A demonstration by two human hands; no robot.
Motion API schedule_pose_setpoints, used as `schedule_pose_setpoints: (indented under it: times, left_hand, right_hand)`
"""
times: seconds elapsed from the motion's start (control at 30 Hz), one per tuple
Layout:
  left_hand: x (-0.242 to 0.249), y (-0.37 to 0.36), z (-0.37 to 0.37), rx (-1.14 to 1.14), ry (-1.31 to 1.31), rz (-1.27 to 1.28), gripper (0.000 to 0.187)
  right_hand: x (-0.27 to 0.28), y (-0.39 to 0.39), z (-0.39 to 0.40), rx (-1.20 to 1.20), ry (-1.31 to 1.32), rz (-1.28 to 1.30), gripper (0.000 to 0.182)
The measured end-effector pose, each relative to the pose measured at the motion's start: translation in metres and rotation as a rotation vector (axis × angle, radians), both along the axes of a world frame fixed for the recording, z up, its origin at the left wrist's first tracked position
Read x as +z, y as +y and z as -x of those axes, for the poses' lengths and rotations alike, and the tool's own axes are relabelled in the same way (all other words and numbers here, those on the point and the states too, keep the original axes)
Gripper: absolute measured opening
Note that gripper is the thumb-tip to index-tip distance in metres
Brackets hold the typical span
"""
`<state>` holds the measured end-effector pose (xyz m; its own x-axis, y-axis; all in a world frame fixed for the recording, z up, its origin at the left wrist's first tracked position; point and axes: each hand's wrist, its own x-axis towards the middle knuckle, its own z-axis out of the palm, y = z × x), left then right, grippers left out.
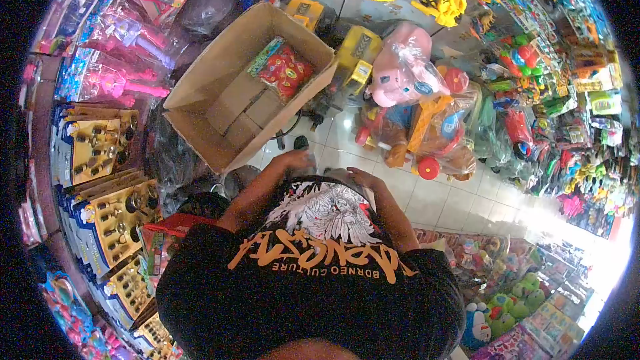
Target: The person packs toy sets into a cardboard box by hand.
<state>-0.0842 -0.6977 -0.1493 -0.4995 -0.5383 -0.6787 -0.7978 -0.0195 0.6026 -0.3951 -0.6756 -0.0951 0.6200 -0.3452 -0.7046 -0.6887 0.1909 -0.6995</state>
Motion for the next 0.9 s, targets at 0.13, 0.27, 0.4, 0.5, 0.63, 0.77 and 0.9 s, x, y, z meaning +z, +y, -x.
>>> schedule_pose_setpoints:
  times: [0.13, 0.27, 0.4, 0.5, 0.63, 0.77, 0.9]
  left_hand:
    - [-0.039, 0.050, -0.020, 0.217, 0.231, -0.098, 0.052]
    - [-0.005, 0.081, -0.048, 0.886, 0.309, -0.313, 0.043]
    - [0.037, 0.123, -0.028, 1.034, 0.098, -0.197, 0.040]
    - [0.004, 0.177, -0.007, 0.997, 0.094, -0.037, 0.040]
    - [0.018, 0.260, 0.029, 1.090, 0.161, -0.096, 0.044]
    - [0.027, 0.320, 0.032, 1.030, -0.040, 0.033, 0.050]
    - [0.107, 0.346, 0.022, 1.069, -0.095, -0.038, 0.051]
  right_hand:
    - [0.035, 0.012, -0.002, 0.047, 0.049, -0.008, 0.051]
    - [0.005, 0.040, -0.008, -0.166, 0.104, -0.322, 0.055]
    - [-0.024, 0.075, -0.008, -0.060, -0.088, -0.444, 0.053]
    - [-0.003, 0.097, 0.000, 0.240, -0.121, -0.180, 0.054]
    - [-0.015, 0.142, -0.002, 0.498, -0.181, 0.013, 0.058]
    - [0.010, 0.175, -0.025, 0.347, -0.170, -0.265, 0.057]
    - [-0.001, 0.180, -0.051, 0.501, -0.160, -0.265, 0.060]
